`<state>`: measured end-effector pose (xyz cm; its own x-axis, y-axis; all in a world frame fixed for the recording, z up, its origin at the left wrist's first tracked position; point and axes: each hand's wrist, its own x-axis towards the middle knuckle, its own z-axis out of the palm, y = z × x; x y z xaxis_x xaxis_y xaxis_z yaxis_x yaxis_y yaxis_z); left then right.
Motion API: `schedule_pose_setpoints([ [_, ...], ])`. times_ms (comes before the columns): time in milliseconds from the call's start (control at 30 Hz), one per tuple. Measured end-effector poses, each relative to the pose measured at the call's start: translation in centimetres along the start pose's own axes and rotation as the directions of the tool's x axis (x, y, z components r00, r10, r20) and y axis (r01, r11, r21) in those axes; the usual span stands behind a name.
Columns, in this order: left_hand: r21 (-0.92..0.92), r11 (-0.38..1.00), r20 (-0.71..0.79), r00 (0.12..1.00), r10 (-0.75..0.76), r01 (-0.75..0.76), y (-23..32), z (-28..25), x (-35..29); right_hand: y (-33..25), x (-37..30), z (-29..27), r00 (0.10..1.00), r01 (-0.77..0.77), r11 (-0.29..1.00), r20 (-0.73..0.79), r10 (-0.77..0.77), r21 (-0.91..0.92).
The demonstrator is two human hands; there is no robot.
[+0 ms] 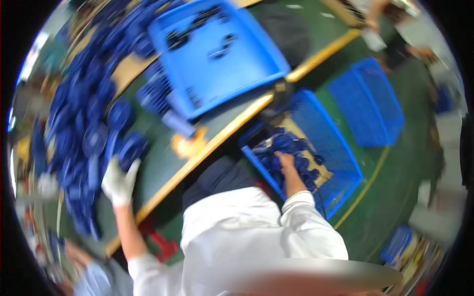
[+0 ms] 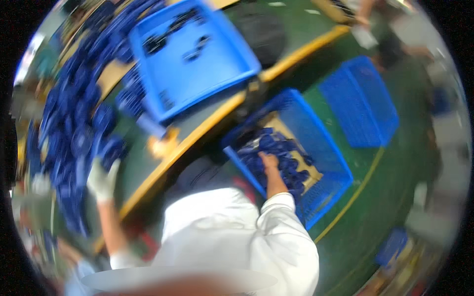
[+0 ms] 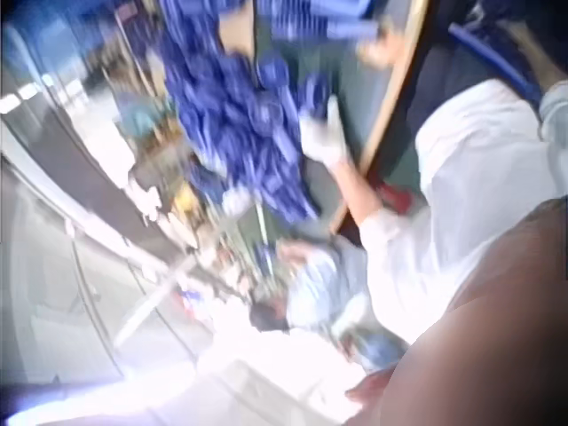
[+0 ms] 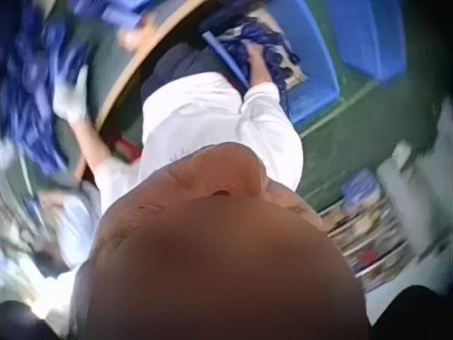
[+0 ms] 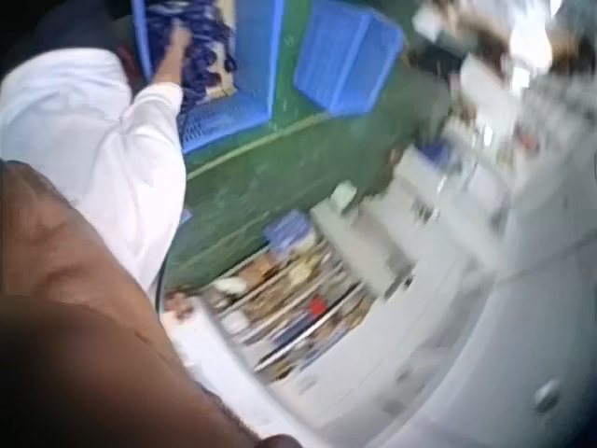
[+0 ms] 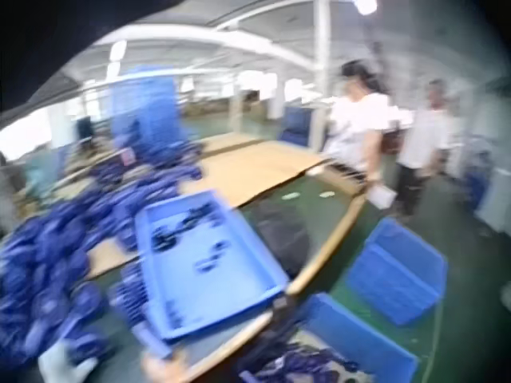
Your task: The person assembles portable fans by hand, picking up a fan body and a black clip, fitting the clip onto the fan, and placing the assembled unit into a blue crate.
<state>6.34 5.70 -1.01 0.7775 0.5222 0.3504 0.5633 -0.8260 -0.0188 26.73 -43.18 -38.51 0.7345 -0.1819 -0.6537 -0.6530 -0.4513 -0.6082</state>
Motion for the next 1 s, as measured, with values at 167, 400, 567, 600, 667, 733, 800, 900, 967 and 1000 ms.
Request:
schedule_pose_setpoints([
  [167, -0.091, 0.996, -0.152, 0.988, 0.002, -0.016, 1.5, -0.1, -0.7, -4.4, -3.3, 2.5, 0.892, 0.321, 0.939, 0.372, -0.255, -0.126],
  [400, -0.102, 0.995, -0.166, 0.986, -0.002, -0.015, 1.2, -0.2, -1.4, -20.9, -23.8, 0.4, 0.208, 0.81, 0.49, 0.624, -0.754, 0.322],
  [567, -0.111, 0.992, -0.167, 0.985, 0.043, -0.062, 0.8, -0.1, -1.5, -30.4, -30.6, 1.7, -0.115, 0.978, -0.074, 0.211, -0.971, 0.195],
  [600, -0.118, 0.991, -0.15, 0.987, 0.052, -0.07, 0.8, -0.2, -1.6, -32.2, -31.1, 1.8, -0.11, 0.977, -0.074, 0.179, -0.978, 0.198],
  [667, -0.139, 0.986, -0.134, 0.988, 0.072, -0.091, 0.4, -0.1, -1.6, -35.4, -31.6, 2.2, -0.155, 0.984, -0.144, 0.115, -0.981, 0.101],
  [733, -0.159, 0.982, -0.134, 0.988, 0.078, -0.099, 0.0, -0.1, -1.9, -38.8, -30.4, 2.8, -0.156, 0.978, -0.171, 0.135, -0.979, -0.115],
  [800, -0.167, 0.982, -0.086, 0.994, 0.07, -0.084, -0.5, -0.4, -2.5, -42.7, -26.5, 4.7, -0.223, 0.907, -0.27, 0.174, -0.959, -0.324],
  [900, -0.213, 0.977, 0.094, 0.995, 0.021, 0.0, 0.0, -2.6, -2.7, -46.7, -21.0, 6.5, -0.148, 0.666, -0.402, 0.417, -0.897, -0.628],
  [967, -0.256, 0.966, 0.234, 0.971, 0.039, 0.023, 0.5, -3.3, -1.3, -48.5, -16.0, 6.0, 0.113, 0.538, -0.392, 0.524, -0.844, -0.747],
  [1000, -0.291, 0.956, 0.247, 0.968, 0.042, 0.033, 0.0, -2.7, -1.2, -49.4, -15.9, 6.6, 0.257, 0.589, -0.279, 0.503, -0.825, -0.758],
])
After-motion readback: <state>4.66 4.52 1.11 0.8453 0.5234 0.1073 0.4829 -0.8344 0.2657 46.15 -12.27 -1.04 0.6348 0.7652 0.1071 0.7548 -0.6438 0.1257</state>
